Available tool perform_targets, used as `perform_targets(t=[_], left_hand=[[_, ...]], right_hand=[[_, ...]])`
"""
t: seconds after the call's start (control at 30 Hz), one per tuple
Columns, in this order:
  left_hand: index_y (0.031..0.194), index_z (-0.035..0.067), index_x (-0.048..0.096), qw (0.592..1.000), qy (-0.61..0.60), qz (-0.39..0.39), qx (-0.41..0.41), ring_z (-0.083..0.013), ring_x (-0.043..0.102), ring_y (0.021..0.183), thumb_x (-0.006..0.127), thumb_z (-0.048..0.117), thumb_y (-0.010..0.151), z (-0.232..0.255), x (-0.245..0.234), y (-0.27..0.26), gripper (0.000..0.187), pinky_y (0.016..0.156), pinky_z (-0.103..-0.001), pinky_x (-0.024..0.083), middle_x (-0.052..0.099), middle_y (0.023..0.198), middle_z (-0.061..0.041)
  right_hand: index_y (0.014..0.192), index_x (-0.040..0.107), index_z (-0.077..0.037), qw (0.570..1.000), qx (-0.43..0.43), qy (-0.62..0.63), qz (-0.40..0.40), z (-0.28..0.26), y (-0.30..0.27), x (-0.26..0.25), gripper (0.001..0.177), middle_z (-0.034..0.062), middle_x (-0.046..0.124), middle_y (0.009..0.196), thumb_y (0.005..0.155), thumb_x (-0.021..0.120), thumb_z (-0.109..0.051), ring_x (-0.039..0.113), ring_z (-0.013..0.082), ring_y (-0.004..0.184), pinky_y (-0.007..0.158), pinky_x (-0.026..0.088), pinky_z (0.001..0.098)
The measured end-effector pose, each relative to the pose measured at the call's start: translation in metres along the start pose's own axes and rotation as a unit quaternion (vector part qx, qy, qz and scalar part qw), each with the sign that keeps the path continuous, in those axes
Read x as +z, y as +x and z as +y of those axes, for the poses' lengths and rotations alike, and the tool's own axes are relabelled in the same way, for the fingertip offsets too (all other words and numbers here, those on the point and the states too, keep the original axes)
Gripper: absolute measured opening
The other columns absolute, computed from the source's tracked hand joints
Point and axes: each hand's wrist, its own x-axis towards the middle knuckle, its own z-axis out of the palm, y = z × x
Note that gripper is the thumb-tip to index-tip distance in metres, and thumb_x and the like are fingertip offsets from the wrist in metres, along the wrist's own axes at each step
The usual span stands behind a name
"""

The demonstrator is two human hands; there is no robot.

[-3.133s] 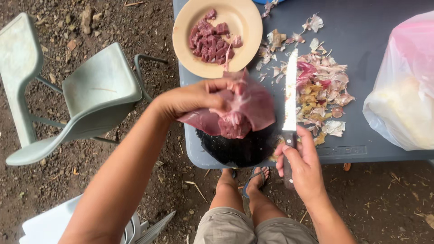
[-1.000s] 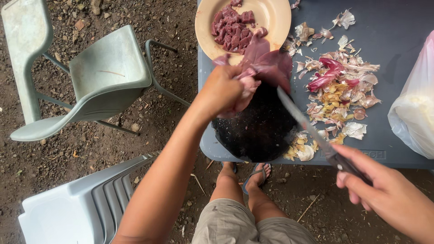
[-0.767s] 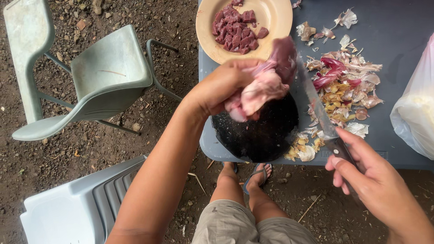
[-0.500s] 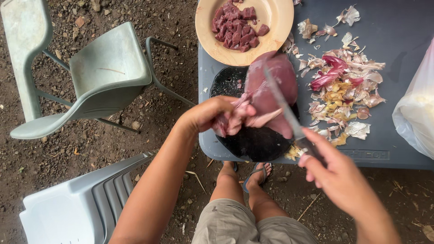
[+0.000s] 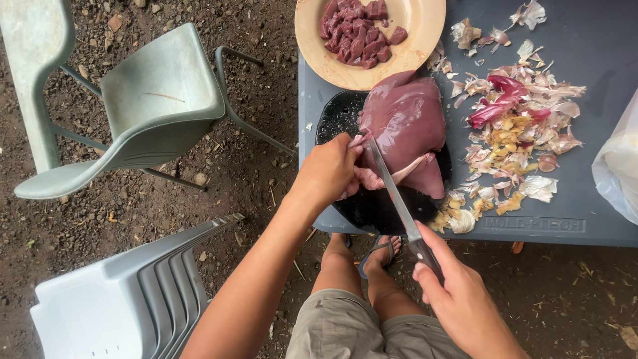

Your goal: The person cuts a large piece of raw meat into smaller pieces on a black cutting board using a knife and places some pieces onto a plate.

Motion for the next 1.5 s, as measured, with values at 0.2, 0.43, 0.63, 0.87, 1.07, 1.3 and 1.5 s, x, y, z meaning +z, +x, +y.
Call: perform_targets(t=[0.2,0.43,0.63,0.87,1.07,1.3,1.5], left_hand=[[0.105,0.005,0.058,0.998,-0.001,0.008,0.059,-0.0384,0.072,0.083,0.049,0.025,0.100,-0.006,0.010,0.010,0.022,0.073,-0.050,0.054,0.074,0.082,-0.017],[0.100,0.000,0.055,0.979,0.160,0.049,0.116,-0.0478,0.068,0.083,0.072,0.016,0.078,-0.012,0.018,0.003,0.032,0.074,-0.055,0.052,0.070,0.084,-0.027],[0.094,0.000,0.057,0.955,0.162,0.123,0.217,-0.0438,0.068,0.077,0.082,0.018,0.079,-0.027,0.032,0.005,0.034,0.072,-0.052,0.054,0.067,0.076,-0.023],[0.090,-0.002,0.055,0.961,0.141,0.111,0.208,-0.0451,0.067,0.072,0.082,0.018,0.071,-0.024,0.028,0.004,0.039,0.070,-0.052,0.054,0.066,0.071,-0.023],[0.095,-0.002,0.056,0.973,0.102,0.092,0.188,-0.0448,0.069,0.078,0.074,0.010,0.077,-0.025,0.026,0.007,0.028,0.075,-0.052,0.054,0.070,0.072,-0.021],[0.096,-0.003,0.056,0.984,0.072,0.065,0.152,-0.0401,0.071,0.073,0.069,0.010,0.082,-0.016,0.016,0.003,0.023,0.071,-0.049,0.056,0.068,0.065,-0.018],[0.095,-0.001,0.057,0.989,0.046,0.042,0.134,-0.0363,0.073,0.065,0.062,0.011,0.086,-0.012,0.013,-0.001,0.016,0.067,-0.046,0.057,0.070,0.061,-0.015]], right_hand=[[0.156,0.041,-0.022,0.981,-0.089,-0.066,0.162,0.004,-0.001,0.006,0.063,0.0187,0.068,0.089,0.096,0.061,-0.019,0.068,0.0280,0.072,0.067,0.055,0.0395],[0.157,0.035,-0.017,0.961,-0.239,-0.073,0.118,-0.018,0.001,0.035,0.067,0.0237,0.068,0.108,0.093,0.056,-0.012,0.071,0.0401,0.094,0.080,0.055,0.0459],[0.164,0.027,-0.023,0.969,-0.171,-0.154,0.092,-0.026,0.004,0.049,0.078,0.0216,0.066,0.105,0.092,0.053,-0.011,0.066,0.0443,0.090,0.078,0.052,0.0533],[0.160,0.027,-0.015,0.952,-0.240,-0.146,0.120,-0.048,0.061,0.057,0.072,0.0255,0.064,0.101,0.093,0.054,-0.009,0.064,0.0471,0.087,0.075,0.052,0.0538],[0.164,0.028,-0.023,0.980,-0.154,-0.103,0.074,-0.029,0.008,0.051,0.078,0.0215,0.069,0.104,0.091,0.053,-0.009,0.068,0.0443,0.087,0.075,0.051,0.0530],[0.160,0.029,-0.014,0.942,-0.287,-0.115,0.133,-0.050,0.062,0.058,0.069,0.0271,0.067,0.109,0.096,0.054,-0.008,0.065,0.0477,0.096,0.080,0.050,0.0539],[0.164,0.028,-0.023,0.980,-0.163,-0.080,0.077,-0.036,0.025,0.057,0.077,0.0227,0.070,0.106,0.093,0.053,-0.008,0.069,0.0423,0.095,0.080,0.053,0.0509]])
